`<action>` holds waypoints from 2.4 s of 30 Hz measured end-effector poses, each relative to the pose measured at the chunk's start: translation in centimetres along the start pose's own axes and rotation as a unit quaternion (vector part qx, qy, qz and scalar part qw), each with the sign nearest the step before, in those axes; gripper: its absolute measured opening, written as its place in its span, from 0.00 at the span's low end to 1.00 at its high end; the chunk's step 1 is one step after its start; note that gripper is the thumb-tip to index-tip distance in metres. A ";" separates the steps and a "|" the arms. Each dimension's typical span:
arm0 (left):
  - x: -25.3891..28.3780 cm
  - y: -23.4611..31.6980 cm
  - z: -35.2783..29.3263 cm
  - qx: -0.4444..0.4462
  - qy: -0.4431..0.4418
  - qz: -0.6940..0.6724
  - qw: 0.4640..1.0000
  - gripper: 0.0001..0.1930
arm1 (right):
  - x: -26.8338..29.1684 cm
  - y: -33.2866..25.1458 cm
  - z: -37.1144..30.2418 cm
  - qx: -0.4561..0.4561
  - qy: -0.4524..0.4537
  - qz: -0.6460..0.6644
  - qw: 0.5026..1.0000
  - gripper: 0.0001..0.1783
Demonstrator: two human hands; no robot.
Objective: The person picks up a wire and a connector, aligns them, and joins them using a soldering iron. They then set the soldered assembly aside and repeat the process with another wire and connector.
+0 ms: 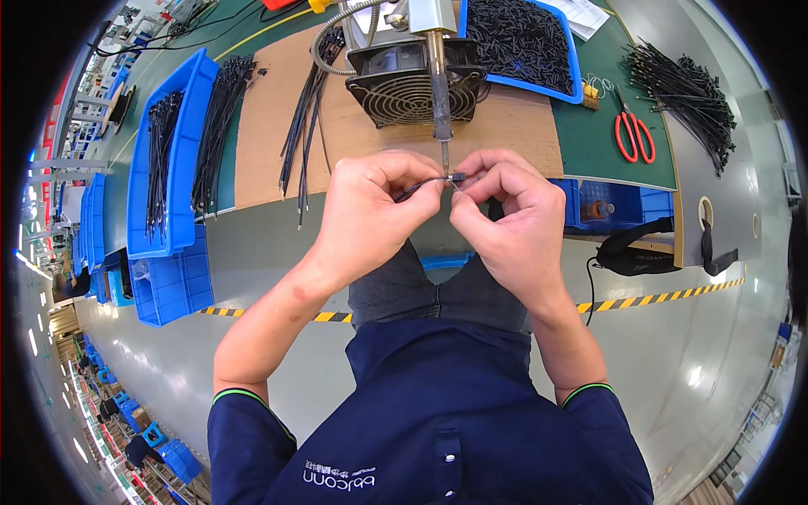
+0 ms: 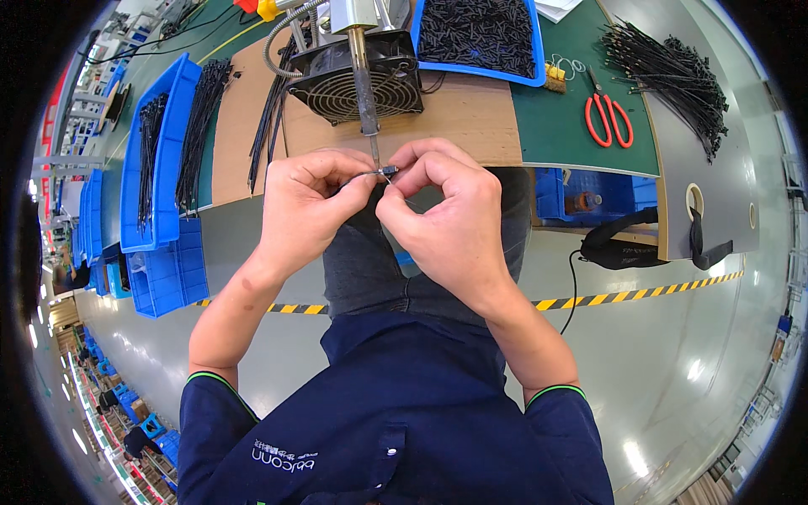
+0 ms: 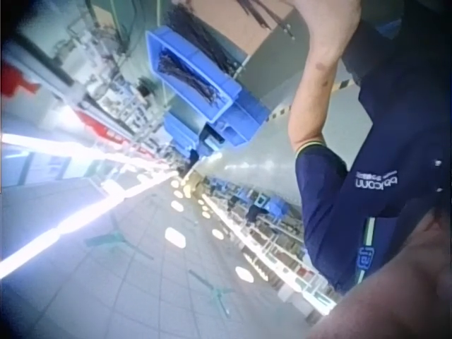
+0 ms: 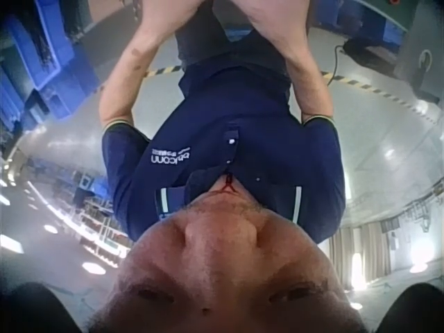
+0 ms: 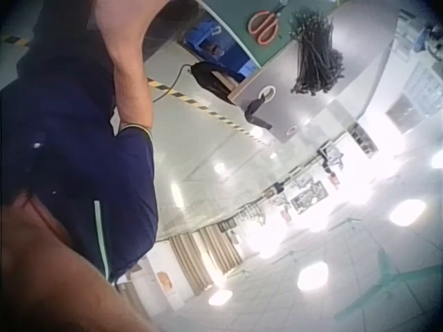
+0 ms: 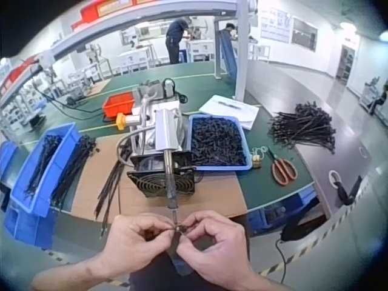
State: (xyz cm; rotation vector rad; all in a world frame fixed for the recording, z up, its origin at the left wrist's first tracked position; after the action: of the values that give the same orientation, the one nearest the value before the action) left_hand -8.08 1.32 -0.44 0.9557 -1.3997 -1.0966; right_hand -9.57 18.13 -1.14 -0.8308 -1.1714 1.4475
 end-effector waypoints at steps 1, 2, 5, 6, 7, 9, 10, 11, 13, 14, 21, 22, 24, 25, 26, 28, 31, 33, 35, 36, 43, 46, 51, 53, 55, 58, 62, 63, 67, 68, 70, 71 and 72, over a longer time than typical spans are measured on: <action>0.0 0.0 0.0 0.000 0.000 0.000 1.000 0.06 | 0.0 -0.1 0.0 0.002 -0.001 -0.004 1.000 0.04; 0.1 -0.1 0.0 0.002 -0.004 0.004 1.000 0.05 | 0.0 0.0 0.0 0.002 -0.001 -0.004 1.000 0.04; 0.1 -0.1 0.0 0.003 -0.007 0.009 1.000 0.04 | 0.0 0.0 0.0 0.001 -0.001 -0.003 1.000 0.04; 0.2 -0.1 0.0 0.003 -0.006 0.010 1.000 0.04 | -0.2 -0.1 0.0 -0.004 -0.017 -0.002 1.000 0.03; 0.2 -0.1 -0.1 0.003 -0.006 0.010 1.000 0.04 | -0.4 -0.1 0.1 -0.008 -0.032 -0.001 0.999 0.04; 0.2 -0.1 -0.1 0.000 -0.004 0.000 1.000 0.04 | -0.4 -0.2 0.1 -0.008 -0.032 -0.001 0.999 0.04; 0.2 -0.1 -0.1 -0.001 -0.005 0.000 1.000 0.04 | -0.4 -0.2 0.1 -0.008 -0.033 0.000 0.999 0.04; 0.2 0.0 -0.1 -0.001 -0.004 0.001 1.000 0.04 | -0.4 -0.2 0.1 -0.008 -0.033 0.000 0.999 0.04; 0.2 0.1 -0.1 -0.001 -0.004 0.002 1.000 0.04 | -0.4 -0.1 0.1 -0.004 -0.030 0.007 1.000 0.04; 0.2 0.1 -0.1 -0.001 -0.003 0.004 1.000 0.04 | -0.4 -0.1 0.1 -0.004 -0.030 0.007 1.000 0.04; 0.3 0.4 0.0 -0.008 0.006 0.003 1.000 0.05 | -0.2 0.1 0.2 -0.011 0.002 0.004 1.000 0.04; 0.3 0.4 0.0 -0.008 0.006 0.003 1.000 0.05 | -0.2 0.1 0.2 -0.011 0.002 0.003 1.000 0.04; 0.3 0.5 0.0 -0.008 0.006 0.008 1.000 0.05 | -0.1 0.0 0.2 -0.002 0.001 0.000 1.000 0.04; 0.3 0.5 0.0 -0.008 0.006 0.008 1.000 0.05 | -0.1 -0.1 0.2 0.008 0.000 -0.002 1.000 0.04; 0.3 0.5 0.0 -0.007 0.005 0.007 1.000 0.05 | -0.1 -0.1 0.2 0.008 0.000 -0.002 1.000 0.04; 0.3 0.4 0.0 -0.006 0.004 0.007 1.000 0.05 | 0.0 -0.2 0.3 0.009 0.000 -0.004 1.000 0.04; 0.4 0.3 0.0 -0.010 0.008 0.004 1.000 0.05 | -0.5 0.0 0.1 -0.015 -0.039 0.003 0.999 0.03; 0.2 0.3 -0.1 -0.007 -0.006 0.023 1.000 0.04 | -0.4 0.0 0.0 -0.016 -0.041 0.003 0.999 0.03; 0.1 -0.1 -0.2 0.000 -0.010 0.023 1.000 0.03 | -0.5 0.1 -0.1 -0.017 -0.043 0.002 0.999 0.03; 0.1 -0.3 -0.3 0.008 -0.013 0.024 1.000 0.03 | -0.4 0.1 -0.2 -0.015 -0.042 -0.006 0.999 0.03; -0.7 -1.1 -0.7 0.015 -0.018 0.012 1.000 0.03 | 0.0 1.1 -1.1 -0.016 -0.010 -0.006 1.000 0.04; -0.7 -0.7 -1.2 0.010 -0.018 0.020 1.000 0.04 | -0.1 0.8 -1.4 -0.012 -0.013 -0.003 1.000 0.04; -1.1 -1.9 -1.4 0.047 -0.031 -0.004 0.998 0.04 | 0.2 1.0 -1.8 -0.029 -0.026 0.003 0.999 0.04; -1.1 -2.6 -1.6 0.050 -0.032 -0.004 0.998 0.04 | 0.5 0.9 -2.0 -0.027 -0.039 0.012 0.999 0.04; -0.7 -2.8 -2.0 0.055 -0.029 -0.003 0.998 0.04 | 0.7 2.3 -2.5 -0.125 -0.055 0.092 0.986 0.04; -1.2 -3.6 -2.2 0.107 -0.050 -0.078 0.990 0.05 | 1.2 4.2 -3.3 -0.191 -0.076 0.162 0.965 0.05; -2.1 -4.7 -3.1 0.187 -0.079 -0.180 0.962 0.06 | 0.4 4.4 -4.0 -0.210 -0.092 0.161 0.960 0.08; -2.4 -4.9 -3.2 0.201 -0.091 -0.208 0.953 0.06 | 0.2 4.2 -4.1 -0.200 -0.116 0.124 0.965 0.08; -2.6 -4.6 -3.4 0.217 -0.122 -0.217 0.944 0.07 | 0.0 4.5 -4.3 -0.194 -0.091 0.132 0.968 0.06; -2.6 -4.5 -3.4 0.210 -0.140 -0.200 0.947 0.08 | 0.0 4.7 -4.4 -0.194 -0.091 0.131 0.968 0.06; -2.2 -4.4 -3.4 0.201 -0.157 -0.183 0.949 0.09 | 0.0 5.1 -4.4 -0.197 -0.087 0.134 0.967 0.06; -1.8 -4.4 -3.6 0.194 -0.158 -0.152 0.956 0.10 | -0.1 5.1 -4.5 -0.196 -0.088 0.134 0.967 0.06; -1.4 -4.3 -3.6 0.186 -0.159 -0.120 0.962 0.11 | -0.2 5.0 -4.5 -0.200 -0.090 0.139 0.966 0.06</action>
State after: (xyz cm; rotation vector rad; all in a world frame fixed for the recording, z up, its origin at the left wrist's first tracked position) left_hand -4.38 1.18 -4.95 1.2876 -1.8330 -1.2293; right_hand -6.82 19.10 -7.24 -1.2001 -1.5665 1.5603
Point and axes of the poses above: each hand's wrist, its own z-axis towards the middle knuckle, its own x-axis out of the back of the hand, y = z × x, the point moved 9 cm from there along z, towards the middle knuckle, and after that the axes turned 5 degrees about -y, right-handed, at the moved point
